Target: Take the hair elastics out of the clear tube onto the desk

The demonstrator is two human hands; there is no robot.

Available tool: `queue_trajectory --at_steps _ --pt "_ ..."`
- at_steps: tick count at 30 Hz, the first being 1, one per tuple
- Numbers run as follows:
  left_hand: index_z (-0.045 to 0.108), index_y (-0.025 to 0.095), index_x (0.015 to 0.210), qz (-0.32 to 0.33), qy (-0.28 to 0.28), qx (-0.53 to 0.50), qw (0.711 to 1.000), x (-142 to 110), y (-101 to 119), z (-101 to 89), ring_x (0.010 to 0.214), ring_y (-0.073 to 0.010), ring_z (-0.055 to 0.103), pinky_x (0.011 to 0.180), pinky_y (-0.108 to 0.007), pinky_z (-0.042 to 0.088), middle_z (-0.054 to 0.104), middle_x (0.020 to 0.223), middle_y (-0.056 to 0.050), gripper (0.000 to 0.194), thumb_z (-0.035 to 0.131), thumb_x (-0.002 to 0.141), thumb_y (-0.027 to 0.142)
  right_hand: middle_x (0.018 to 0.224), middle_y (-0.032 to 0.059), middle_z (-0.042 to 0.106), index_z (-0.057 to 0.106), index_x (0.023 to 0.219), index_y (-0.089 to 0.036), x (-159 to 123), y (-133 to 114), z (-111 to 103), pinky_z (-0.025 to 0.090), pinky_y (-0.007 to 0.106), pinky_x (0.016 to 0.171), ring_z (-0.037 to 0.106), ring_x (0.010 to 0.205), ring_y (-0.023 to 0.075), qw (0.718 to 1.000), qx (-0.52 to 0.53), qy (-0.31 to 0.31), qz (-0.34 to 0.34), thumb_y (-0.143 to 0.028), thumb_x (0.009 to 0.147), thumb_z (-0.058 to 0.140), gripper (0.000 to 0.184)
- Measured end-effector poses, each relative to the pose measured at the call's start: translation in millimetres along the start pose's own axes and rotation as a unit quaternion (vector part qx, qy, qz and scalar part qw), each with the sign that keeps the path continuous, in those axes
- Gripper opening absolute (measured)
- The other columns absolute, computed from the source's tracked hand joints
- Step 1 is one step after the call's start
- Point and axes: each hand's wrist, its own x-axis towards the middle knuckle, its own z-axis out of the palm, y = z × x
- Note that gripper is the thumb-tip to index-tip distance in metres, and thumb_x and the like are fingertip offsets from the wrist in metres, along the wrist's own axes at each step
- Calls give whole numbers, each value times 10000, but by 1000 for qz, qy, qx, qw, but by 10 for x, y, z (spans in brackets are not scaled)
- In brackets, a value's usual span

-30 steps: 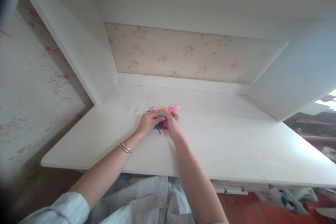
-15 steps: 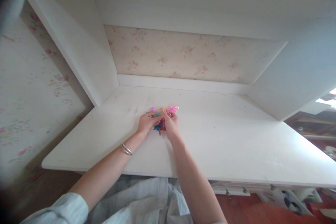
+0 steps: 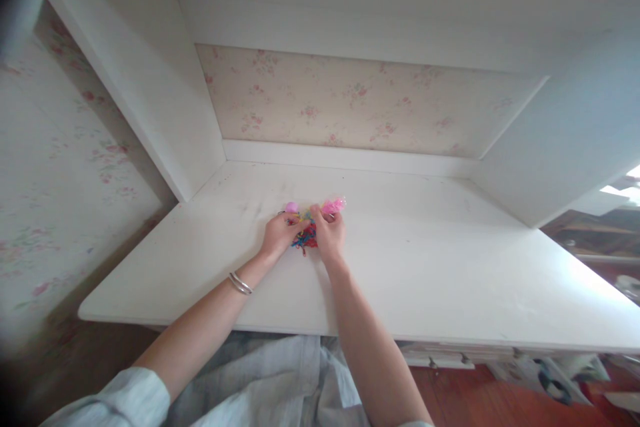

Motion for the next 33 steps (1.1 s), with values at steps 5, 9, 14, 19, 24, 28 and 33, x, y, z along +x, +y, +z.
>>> queue_trajectory --at_steps 5,9,14,19,24,28,33 --pt "689 162 831 75 41 47 995 37 -52 -24 896 -194 599 858 -323 461 649 905 -69 185 663 763 332 766 32 680 607 881 -174 72 15 -87 394 217 466 587 607 140 1000 0 28 -6 -553 627 706 468" --pt "695 192 908 113 38 47 992 25 -40 -24 967 -189 579 890 -329 473 595 1006 -70 177 623 750 156 725 18 664 612 865 -179 90 34 -97 372 213 429 556 545 119 999 41 13 -19 -524 645 710 421" --pt "704 209 983 144 4 41 989 4 22 -18 1078 -197 528 990 -344 430 543 1073 -72 211 636 783 213 657 -22 614 606 783 -180 143 49 -135 330 219 346 367 368 48 993 98 -13 62 -556 657 709 409" --pt "679 223 1073 169 -31 33 985 -28 94 -26 1108 -186 496 1046 -344 377 530 1086 -60 281 653 794 239 623 -39 599 600 779 -188 143 35 -152 318 205 331 312 342 31 976 171 -87 103 -526 672 728 377" --pt "623 249 1183 180 -67 32 981 -51 99 -4 1149 -212 453 1067 -374 346 482 1124 -65 446 711 747 277 415 -92 422 582 748 -193 76 22 -111 314 190 330 321 329 54 966 173 -142 126 -509 684 730 355" --pt "564 280 1249 152 -106 19 982 -66 74 22 1159 -226 436 1055 -394 358 459 1147 -66 563 716 709 239 591 -30 594 598 852 -188 13 6 -95 363 201 348 481 415 93 956 144 -220 127 -514 673 732 396" --pt "567 283 1234 126 -144 12 982 -57 48 18 1152 -236 443 1019 -405 389 456 1166 -74 501 683 746 294 593 -9 606 600 811 -168 -6 -18 -114 366 209 334 475 387 93 955 102 -249 121 -540 672 721 414"
